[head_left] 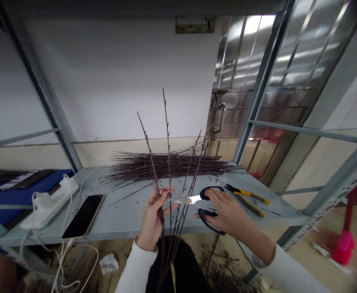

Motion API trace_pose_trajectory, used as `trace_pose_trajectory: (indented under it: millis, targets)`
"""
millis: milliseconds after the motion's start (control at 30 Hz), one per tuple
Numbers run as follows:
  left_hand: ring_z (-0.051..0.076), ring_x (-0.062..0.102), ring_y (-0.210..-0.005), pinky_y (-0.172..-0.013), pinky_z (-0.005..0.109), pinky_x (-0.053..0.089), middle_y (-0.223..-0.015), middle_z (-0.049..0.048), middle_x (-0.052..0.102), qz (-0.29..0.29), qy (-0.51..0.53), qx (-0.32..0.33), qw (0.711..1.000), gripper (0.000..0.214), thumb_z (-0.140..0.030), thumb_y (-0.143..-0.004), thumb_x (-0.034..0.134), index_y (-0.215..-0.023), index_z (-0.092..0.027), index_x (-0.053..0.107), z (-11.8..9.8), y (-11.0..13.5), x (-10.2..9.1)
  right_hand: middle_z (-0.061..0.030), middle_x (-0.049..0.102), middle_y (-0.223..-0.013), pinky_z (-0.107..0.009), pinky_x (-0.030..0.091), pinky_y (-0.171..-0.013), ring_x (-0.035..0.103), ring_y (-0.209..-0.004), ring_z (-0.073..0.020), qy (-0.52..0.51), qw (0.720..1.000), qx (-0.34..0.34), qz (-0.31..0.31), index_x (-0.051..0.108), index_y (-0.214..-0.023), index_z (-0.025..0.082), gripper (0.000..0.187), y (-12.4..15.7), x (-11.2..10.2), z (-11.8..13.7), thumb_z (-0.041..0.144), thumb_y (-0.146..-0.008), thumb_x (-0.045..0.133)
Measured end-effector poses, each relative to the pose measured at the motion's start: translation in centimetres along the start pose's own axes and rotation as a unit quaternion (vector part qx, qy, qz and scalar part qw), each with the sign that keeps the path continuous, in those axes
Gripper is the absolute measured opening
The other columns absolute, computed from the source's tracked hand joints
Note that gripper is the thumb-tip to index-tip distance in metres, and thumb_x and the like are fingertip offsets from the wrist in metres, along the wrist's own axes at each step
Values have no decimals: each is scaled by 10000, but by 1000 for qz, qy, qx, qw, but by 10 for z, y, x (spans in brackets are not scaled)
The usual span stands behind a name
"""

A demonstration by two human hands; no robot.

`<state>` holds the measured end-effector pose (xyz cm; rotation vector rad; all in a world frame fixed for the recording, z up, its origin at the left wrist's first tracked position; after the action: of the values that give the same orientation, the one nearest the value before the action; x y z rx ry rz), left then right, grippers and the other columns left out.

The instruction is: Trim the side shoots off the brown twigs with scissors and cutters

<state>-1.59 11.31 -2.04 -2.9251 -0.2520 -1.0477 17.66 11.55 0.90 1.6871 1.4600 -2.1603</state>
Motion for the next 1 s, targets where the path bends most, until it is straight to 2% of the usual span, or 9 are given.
trace_pose_trajectory:
  millis: [233,533,667,800,933,1000]
  targets:
    - [255,638,-1062,-645,243,587,-1022,66,699,3,-3,-5,1000,280,-259,-606,841,-728,-163,608,1,1,0,-98,684,-854,-338,504,-651,655,-742,-240,18,998,-36,-39,553,-915,177,269,-3,-6,-1,439,-867,587]
    - [220,689,-920,-634,254,590,-965,50,719,-9,-2,-15,1000,293,-240,-582,853,-724,-167,607,0,3,1,-26,662,-586,-273,416,-493,637,-491,-173,3,995,-55,-89,583,-800,186,380,1,-14,1,487,-955,411]
    - [227,701,-916,-639,242,581,-930,58,737,-1,2,-13,1000,294,-232,-598,847,-721,-169,588,-2,3,3,-21,681,-596,-253,407,-457,640,-466,-161,-25,995,-4,-94,573,-812,196,411,1,-14,-6,530,-951,378]
    - [214,715,-877,-642,226,575,-894,75,756,-1,-11,-8,1000,302,-222,-590,853,-735,-161,595,-3,4,4,-13,659,-574,-248,424,-462,624,-468,-169,-62,991,81,-85,530,-752,222,395,-5,-19,-20,571,-907,427]
    - [200,727,-831,-619,201,570,-837,65,764,-2,-20,-13,1000,342,-216,-563,873,-770,-154,609,-1,2,2,-9,628,-555,-267,433,-454,592,-462,-188,-115,971,198,-74,472,-729,243,403,-8,-31,-40,637,-816,490]
    - [194,733,-794,-587,190,564,-797,54,763,-5,-16,-14,1000,375,-217,-531,890,-758,-159,597,0,1,1,-10,617,-566,-282,444,-464,590,-483,-201,-131,960,236,-71,452,-755,245,420,-7,-36,-47,659,-770,522]
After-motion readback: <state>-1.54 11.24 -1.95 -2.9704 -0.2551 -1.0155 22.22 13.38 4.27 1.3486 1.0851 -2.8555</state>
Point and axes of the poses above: each hand's wrist, its own y-axis away from the middle knuckle, its own x-axis out of the palm, z = x × y, the point moved 5 cm from there along -y, towards the middle knuckle
